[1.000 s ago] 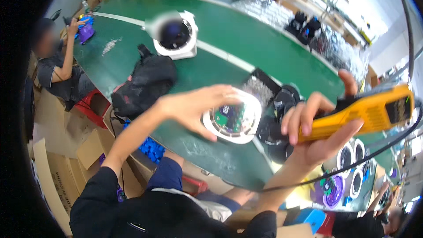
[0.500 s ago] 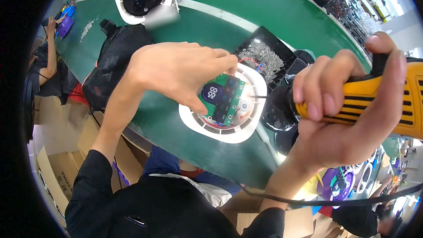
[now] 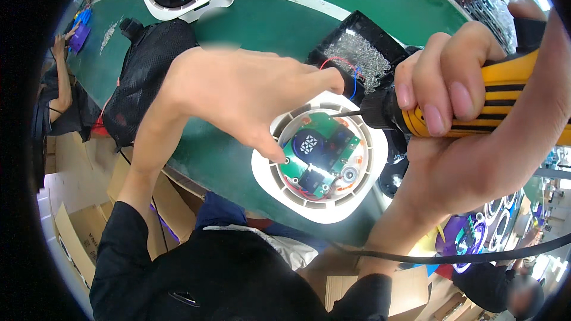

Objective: Assembling and testing an electronic fan or humidifier device using an electric screwdriver and heat gun.

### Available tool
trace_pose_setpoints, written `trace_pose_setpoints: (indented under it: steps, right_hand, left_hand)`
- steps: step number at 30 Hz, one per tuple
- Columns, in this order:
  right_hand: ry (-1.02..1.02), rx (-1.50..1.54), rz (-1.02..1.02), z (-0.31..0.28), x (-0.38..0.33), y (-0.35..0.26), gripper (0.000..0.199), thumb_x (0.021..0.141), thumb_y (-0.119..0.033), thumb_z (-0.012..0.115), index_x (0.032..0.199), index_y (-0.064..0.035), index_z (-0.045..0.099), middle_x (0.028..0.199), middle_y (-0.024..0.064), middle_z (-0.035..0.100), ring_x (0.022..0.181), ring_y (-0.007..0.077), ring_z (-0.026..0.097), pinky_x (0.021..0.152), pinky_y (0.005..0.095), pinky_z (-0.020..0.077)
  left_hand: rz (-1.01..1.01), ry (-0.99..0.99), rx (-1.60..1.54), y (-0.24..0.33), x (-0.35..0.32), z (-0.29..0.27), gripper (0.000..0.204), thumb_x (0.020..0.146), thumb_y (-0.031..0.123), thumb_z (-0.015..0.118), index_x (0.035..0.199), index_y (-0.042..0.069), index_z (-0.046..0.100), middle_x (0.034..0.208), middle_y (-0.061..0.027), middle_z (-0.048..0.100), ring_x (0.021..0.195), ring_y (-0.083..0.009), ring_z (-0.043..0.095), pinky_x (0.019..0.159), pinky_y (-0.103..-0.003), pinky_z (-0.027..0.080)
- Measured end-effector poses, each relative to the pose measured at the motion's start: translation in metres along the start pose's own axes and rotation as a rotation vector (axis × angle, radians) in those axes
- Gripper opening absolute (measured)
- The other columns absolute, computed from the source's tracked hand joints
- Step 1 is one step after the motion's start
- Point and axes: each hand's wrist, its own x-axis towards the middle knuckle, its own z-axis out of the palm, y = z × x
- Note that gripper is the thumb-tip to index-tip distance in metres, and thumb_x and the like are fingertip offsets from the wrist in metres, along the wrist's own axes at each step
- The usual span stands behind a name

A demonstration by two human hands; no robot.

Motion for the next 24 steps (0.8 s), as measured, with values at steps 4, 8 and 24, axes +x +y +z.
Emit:
trace_pose_setpoints:
  steps: [4,8,24]
  right_hand:
    - [-0.037,0.032,0.003,0.012,0.001,0.001,0.033,0.100,-0.040,0.045,0.104,-0.0075,0.047,0.053,0.0001,0.040,0.039,0.0121,0.039,0.048,0.0303,0.0425]
    - [-0.064,0.079,0.014,0.019,0.001,0.003,0.034,0.099,-0.042,0.044,0.101,-0.0080,0.047,0.053,0.0000,0.040,0.039,0.0119,0.039,0.047,0.0301,0.0423]
    - [-0.190,0.233,0.026,0.029,0.007,0.008,0.041,0.098,-0.049,0.041,0.089,-0.0099,0.047,0.050,-0.0005,0.039,0.038,0.0111,0.039,0.043,0.0291,0.0416]
  left_hand:
    - [0.054,0.071,0.016,-0.007,-0.004,0.003,0.079,0.061,0.028,0.085,0.120,-0.003,0.041,0.076,-0.0220,0.062,0.080,-0.0430,0.063,0.064,-0.043,0.049]
    - [0.054,0.049,0.004,-0.007,-0.001,0.001,0.075,0.060,0.027,0.084,0.114,-0.002,0.042,0.074,-0.0210,0.062,0.078,-0.0427,0.064,0.061,-0.042,0.049]
    - [-0.015,0.008,0.076,0.001,-0.001,-0.003,0.065,0.063,0.022,0.084,0.111,-0.008,0.052,0.089,-0.0155,0.070,0.090,-0.0316,0.069,0.070,-0.040,0.054]
